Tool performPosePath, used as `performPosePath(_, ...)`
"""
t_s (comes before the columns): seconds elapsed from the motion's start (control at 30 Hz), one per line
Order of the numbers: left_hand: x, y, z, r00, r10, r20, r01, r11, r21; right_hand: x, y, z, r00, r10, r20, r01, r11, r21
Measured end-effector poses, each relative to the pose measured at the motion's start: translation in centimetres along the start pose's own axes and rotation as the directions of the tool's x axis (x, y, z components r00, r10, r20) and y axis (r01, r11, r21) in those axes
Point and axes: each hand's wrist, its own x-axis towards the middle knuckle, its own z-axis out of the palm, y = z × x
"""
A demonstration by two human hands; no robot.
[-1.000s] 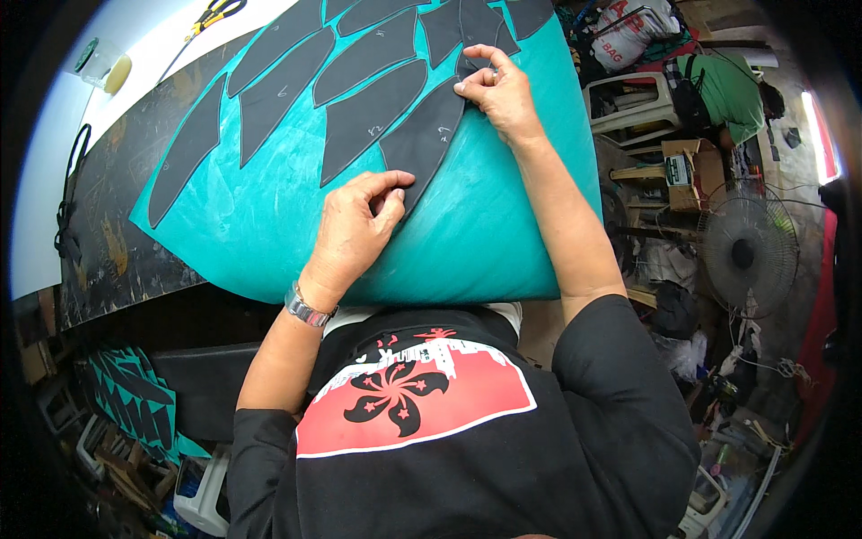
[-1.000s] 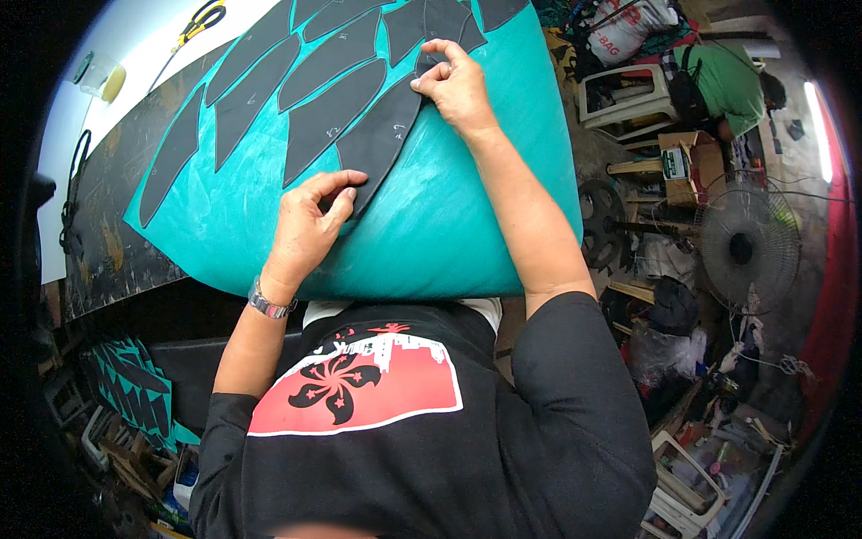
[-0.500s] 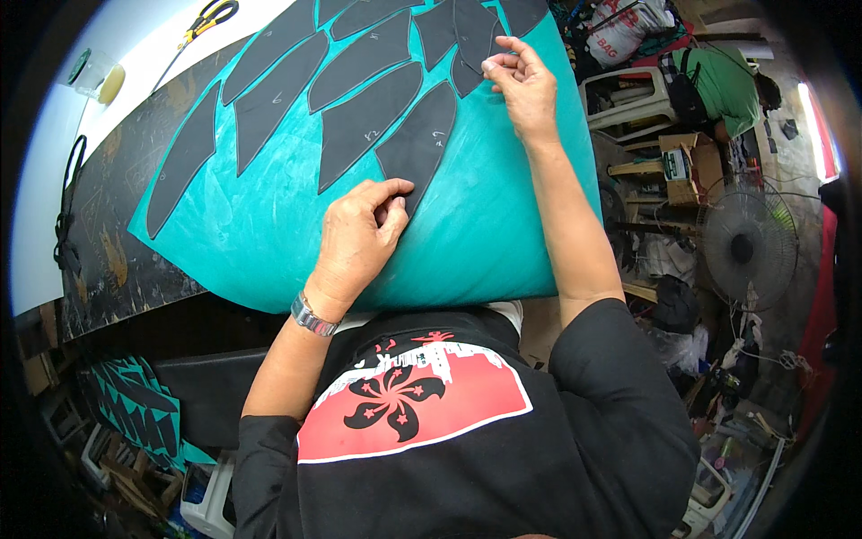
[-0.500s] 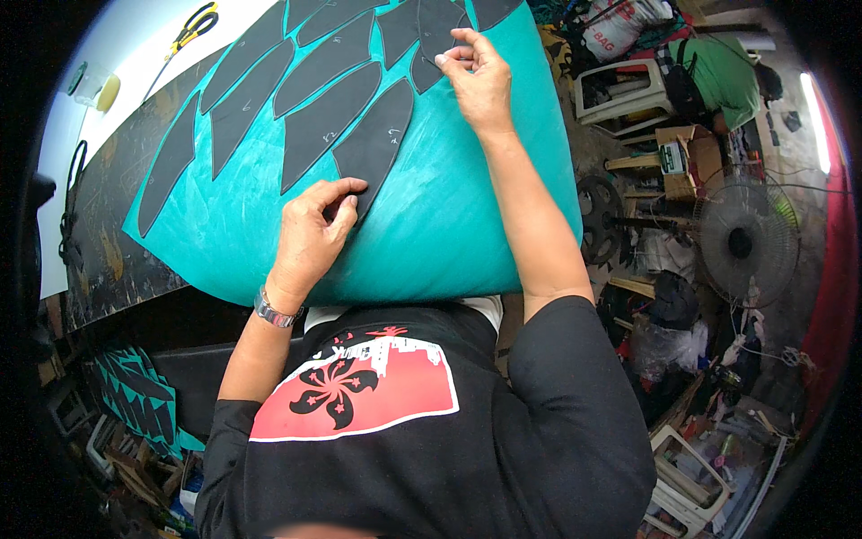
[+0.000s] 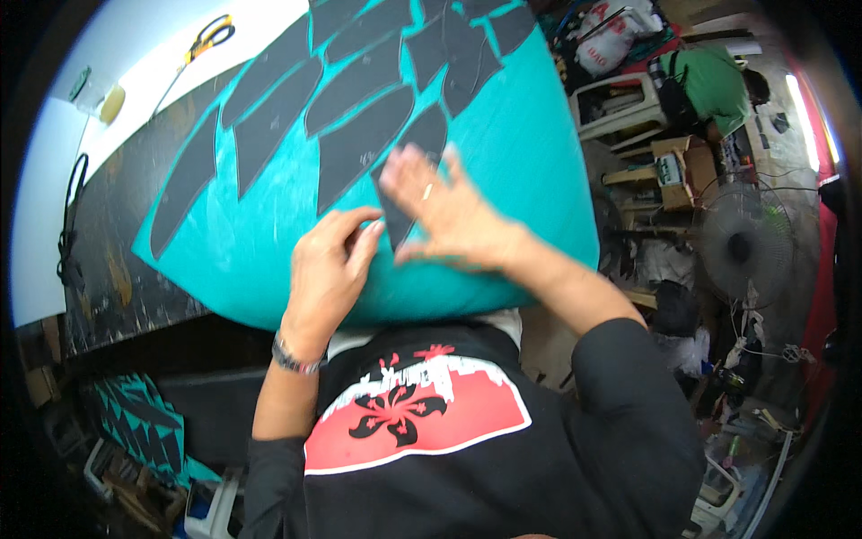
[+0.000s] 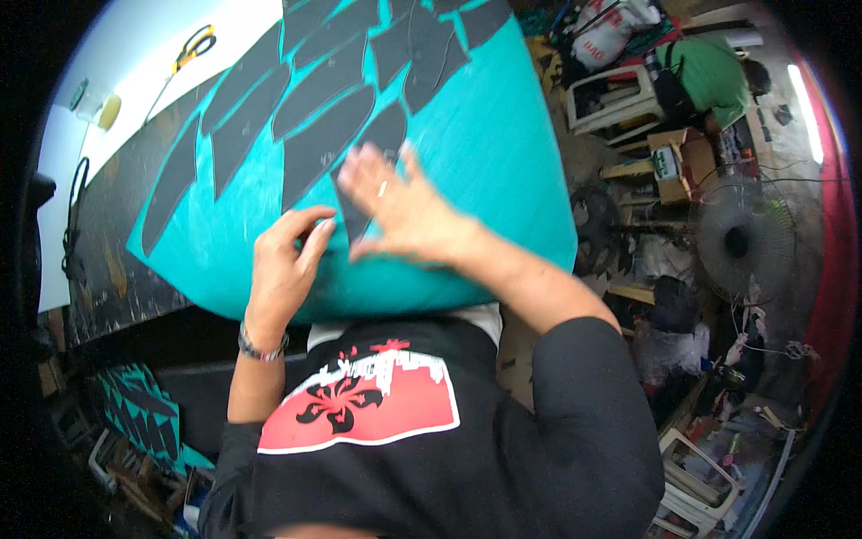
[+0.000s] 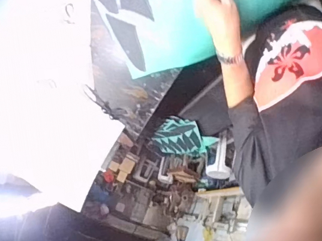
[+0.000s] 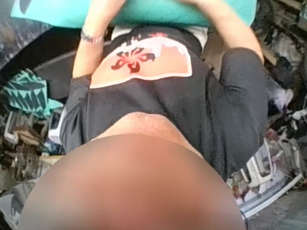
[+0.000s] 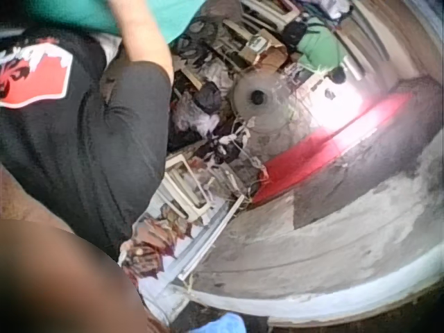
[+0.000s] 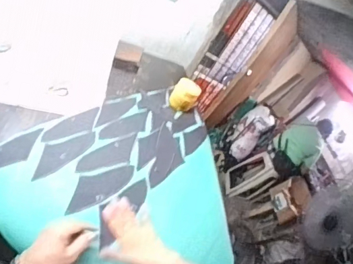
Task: The person places black geometric stickers onto a teal curved surface, pressing each piece down and adjusting its position. The person works methodically across the surface, handling multiple sticker pieces one at a time.
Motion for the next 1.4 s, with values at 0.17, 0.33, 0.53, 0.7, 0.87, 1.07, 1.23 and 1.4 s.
performPosePath(0.17,1.1,-0.6,-1.7,0.986,0.168,-0.012,-0.167,0.984,0.06,-0.9,-3.4,-1.5,0.965,-0.259,-0.047,0.253,0.863,0.438)
performPosePath(0.33,0.3,-1.5,-0.4,0.947,0.196,0.253,-0.282,0.886,0.369,2.3,5.3,-3.2,0.896,0.37,-0.247,0.127,0.319,0.939)
performPosePath(0.53,-0.4,-1.8,0.3,0.941,0.173,0.291,-0.298,0.83,0.47,10.6,16.9,-3.3,0.55,0.707,-0.444,-0.584,0.706,0.401)
performPosePath(0.7,-0.2,-1.9,-0.5,0.93,0.191,0.315,-0.326,0.825,0.462,13.2,20.4,-2.7,0.489,0.84,-0.236,-0.794,0.54,0.278)
performPosePath(0.87,-0.3,-2.4,-0.4,0.926,0.208,0.316,-0.337,0.832,0.441,13.1,21.3,-2.8,0.489,0.84,-0.235,-0.514,0.495,0.701)
performPosePath(1.07,0.3,-2.8,-1.9,0.975,0.223,-0.002,-0.223,0.975,0.007,9.5,10.9,-6.5,0.774,0.426,-0.469,0.406,0.234,0.883)
performPosePath(1.23,-0.6,-2.1,-3.9,0.965,-0.089,-0.247,-0.075,0.809,-0.583,8.4,0.2,-8.4,0.958,0.006,-0.285,0.26,0.396,0.881)
performPosePath(1.4,-2.1,-3.8,-5.6,0.9,-0.227,-0.372,-0.025,0.825,-0.564,10.1,-3.7,-7.1,0.999,-0.045,0.018,-0.009,0.195,0.981)
